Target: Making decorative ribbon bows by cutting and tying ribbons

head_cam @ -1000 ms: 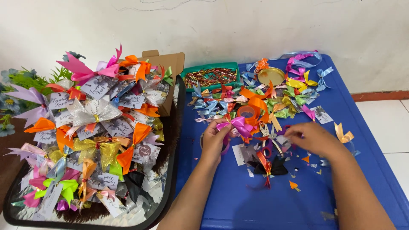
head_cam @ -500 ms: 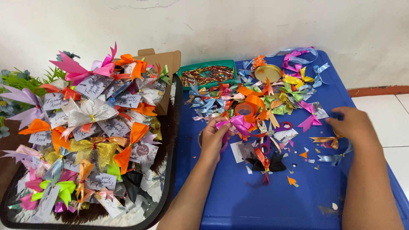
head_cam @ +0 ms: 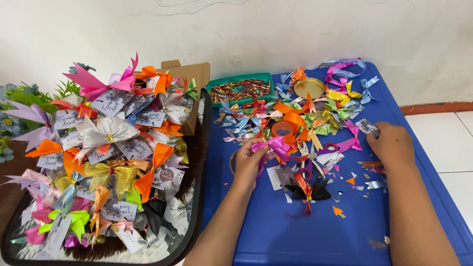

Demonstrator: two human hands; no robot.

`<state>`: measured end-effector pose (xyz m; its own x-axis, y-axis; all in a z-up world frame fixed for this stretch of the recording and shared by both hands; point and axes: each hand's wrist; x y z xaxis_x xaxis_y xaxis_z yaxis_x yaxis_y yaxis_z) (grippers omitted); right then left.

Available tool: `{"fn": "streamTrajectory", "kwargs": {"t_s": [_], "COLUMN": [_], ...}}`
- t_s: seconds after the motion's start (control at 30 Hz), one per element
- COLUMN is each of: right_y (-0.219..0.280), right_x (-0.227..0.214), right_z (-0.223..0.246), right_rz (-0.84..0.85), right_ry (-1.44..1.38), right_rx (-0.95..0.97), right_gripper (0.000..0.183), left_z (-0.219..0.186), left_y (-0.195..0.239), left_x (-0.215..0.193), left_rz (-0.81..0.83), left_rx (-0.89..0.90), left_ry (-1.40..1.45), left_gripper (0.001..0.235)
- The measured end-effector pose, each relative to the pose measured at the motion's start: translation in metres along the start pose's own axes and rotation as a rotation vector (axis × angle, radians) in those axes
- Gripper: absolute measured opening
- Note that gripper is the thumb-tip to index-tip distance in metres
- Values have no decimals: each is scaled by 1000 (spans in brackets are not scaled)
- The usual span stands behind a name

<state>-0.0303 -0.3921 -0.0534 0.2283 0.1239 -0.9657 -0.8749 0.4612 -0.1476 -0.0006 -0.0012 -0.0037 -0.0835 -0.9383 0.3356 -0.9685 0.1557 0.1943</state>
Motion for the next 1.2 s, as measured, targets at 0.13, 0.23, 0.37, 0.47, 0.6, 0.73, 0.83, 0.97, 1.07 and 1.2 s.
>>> {"fn": "streamTrajectory", "kwargs": {"t_s": [0.13,0.23,0.37,0.47,0.6,0.73,0.83,0.97,1.07,1.2], "right_y": [-6,-9,4,13,28,25,40,29,21,17], "right_x": [16,22,-3,-11,-23,-6,-33,-36,-27,-15], "right_z": [-6,-16,9,34,62,62,77,54,42,38], "right_rz": [-105,-200,-237,-60,95,132,23,48,188,-155], "right_ry": [142,104,-728,-1058,-1244,-1263,-1125,-969,-662,-327], "right_rx": [-37,2,38,122,71,-70,38,-86,-292,-330], "right_gripper": [32,26,19,14,10,21,14,16,26,31], "left_z": [-2,1,3,8,10,23,18,12,15,15], "left_y": [1,0,-1,1,6,-1,3,7,6,5], "left_x": [0,0,1,0,3,4,5,7,7,6], "left_rz": [-2,1,34,62,157,181,168,152,148,171], "left_rx": [3,9,32,34,78,118,137,164,174,204], "left_ry": [4,9,11,-23,-73,-78,-158,-163,-158,-153], "left_gripper": [22,23,20,18,17,16,15,14,13,13]}}
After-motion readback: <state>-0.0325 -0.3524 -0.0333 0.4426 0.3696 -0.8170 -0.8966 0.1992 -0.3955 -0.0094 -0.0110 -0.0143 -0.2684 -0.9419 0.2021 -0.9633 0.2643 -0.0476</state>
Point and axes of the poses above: each hand's wrist, its own y-axis away from the middle knuckle, its own x-axis out of the palm, z = x × y, and after that the axes turned 1 degree about -y, right-handed
